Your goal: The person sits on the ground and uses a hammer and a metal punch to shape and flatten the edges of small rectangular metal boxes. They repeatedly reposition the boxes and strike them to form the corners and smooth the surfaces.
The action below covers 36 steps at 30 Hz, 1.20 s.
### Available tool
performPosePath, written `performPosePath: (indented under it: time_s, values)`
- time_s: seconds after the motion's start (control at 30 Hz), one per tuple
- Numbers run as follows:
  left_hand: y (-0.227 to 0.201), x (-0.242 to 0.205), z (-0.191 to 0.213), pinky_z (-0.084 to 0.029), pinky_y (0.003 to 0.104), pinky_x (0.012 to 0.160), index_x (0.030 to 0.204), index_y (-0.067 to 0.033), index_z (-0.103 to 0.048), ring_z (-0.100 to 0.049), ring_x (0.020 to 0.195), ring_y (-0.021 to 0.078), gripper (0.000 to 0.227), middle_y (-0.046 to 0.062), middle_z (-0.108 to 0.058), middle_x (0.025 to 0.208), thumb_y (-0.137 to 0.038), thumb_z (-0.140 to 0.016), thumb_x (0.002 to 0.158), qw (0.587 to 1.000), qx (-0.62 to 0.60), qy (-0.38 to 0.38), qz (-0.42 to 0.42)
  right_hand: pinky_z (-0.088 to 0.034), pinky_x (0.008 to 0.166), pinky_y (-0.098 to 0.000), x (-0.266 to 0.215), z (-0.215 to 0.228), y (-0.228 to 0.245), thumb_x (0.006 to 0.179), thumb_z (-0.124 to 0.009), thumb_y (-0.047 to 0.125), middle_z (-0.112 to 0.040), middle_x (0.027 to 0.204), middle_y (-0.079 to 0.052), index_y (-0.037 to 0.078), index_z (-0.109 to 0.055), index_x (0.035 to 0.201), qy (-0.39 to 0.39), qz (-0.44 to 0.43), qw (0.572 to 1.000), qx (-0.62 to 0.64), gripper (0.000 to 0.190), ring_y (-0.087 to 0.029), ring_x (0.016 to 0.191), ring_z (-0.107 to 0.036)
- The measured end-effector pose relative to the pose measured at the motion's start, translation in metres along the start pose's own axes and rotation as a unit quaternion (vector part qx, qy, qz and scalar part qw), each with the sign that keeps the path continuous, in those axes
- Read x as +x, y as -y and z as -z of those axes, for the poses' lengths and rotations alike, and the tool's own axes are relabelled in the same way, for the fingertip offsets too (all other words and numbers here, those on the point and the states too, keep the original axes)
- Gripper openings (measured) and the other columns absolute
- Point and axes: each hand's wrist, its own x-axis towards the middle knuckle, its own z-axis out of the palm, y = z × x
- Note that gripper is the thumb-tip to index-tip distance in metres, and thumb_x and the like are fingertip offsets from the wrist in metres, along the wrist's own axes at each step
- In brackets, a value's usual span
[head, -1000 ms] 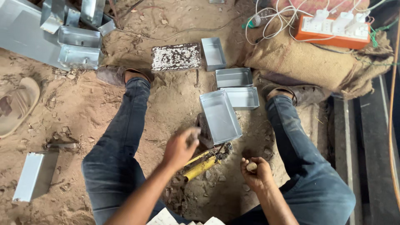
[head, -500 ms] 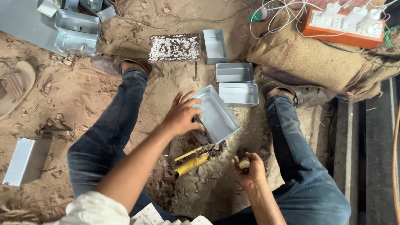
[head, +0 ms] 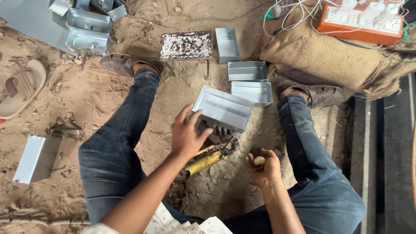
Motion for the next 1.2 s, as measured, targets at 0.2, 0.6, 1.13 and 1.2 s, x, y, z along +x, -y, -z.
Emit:
performPosePath:
  time_s: [0.2,0.6,1.13,1.2]
  values:
    - [0.065,-0.062,0.008,-0.04,0.047,0.111,0.136,-0.0095,-0.06,-0.048,0.134,0.0317,0.059,0.016,-0.054,0.142,-0.023,-0.083,0.083,0.994,-0.089,-0.004,0.06,-0.06,0.079,-0.0434,0.003,0.003,-0.003,0.091,-0.057,0.027,-0.057,0.096,-0.015,0.0,-0.05,0.109,0.015,0.01,0.999,-0.035,0.034,-0.029,0.081,-0.065]
    - [0.128,-0.05,-0.054,-0.048,0.024,0.061,0.128,-0.008,-0.067,-0.063,0.076,0.0091,0.036,0.0,-0.07,0.098,-0.012,-0.072,0.092,0.831,-0.458,-0.011,0.315,-0.053,0.097,-0.0461,-0.001,0.017,-0.006,0.095,-0.06,0.026,-0.054,0.103,-0.012,0.003,-0.047,0.107,-0.003,0.045,0.999,-0.025,0.029,-0.029,0.101,-0.062]
    - [0.098,-0.05,-0.023,-0.048,0.026,0.063,0.118,-0.0073,-0.073,-0.066,0.078,0.0086,0.026,0.0,-0.072,0.094,-0.013,-0.072,0.093,0.845,-0.413,0.034,0.338,-0.053,0.101,-0.0496,-0.038,-0.007,-0.01,0.097,-0.058,0.028,-0.049,0.13,-0.018,0.0,-0.042,0.121,-0.013,0.004,1.0,-0.016,0.04,-0.036,0.121,-0.062]
    - [0.102,-0.052,-0.025,-0.048,0.025,0.062,0.116,-0.008,-0.072,-0.066,0.077,0.0082,0.025,-0.002,-0.072,0.093,-0.013,-0.071,0.092,0.842,-0.419,0.031,0.339,-0.052,0.102,-0.0519,-0.041,-0.009,-0.011,0.095,-0.056,0.029,-0.052,0.125,-0.014,0.007,-0.046,0.113,0.019,0.002,0.999,-0.038,0.03,-0.037,0.123,-0.063]
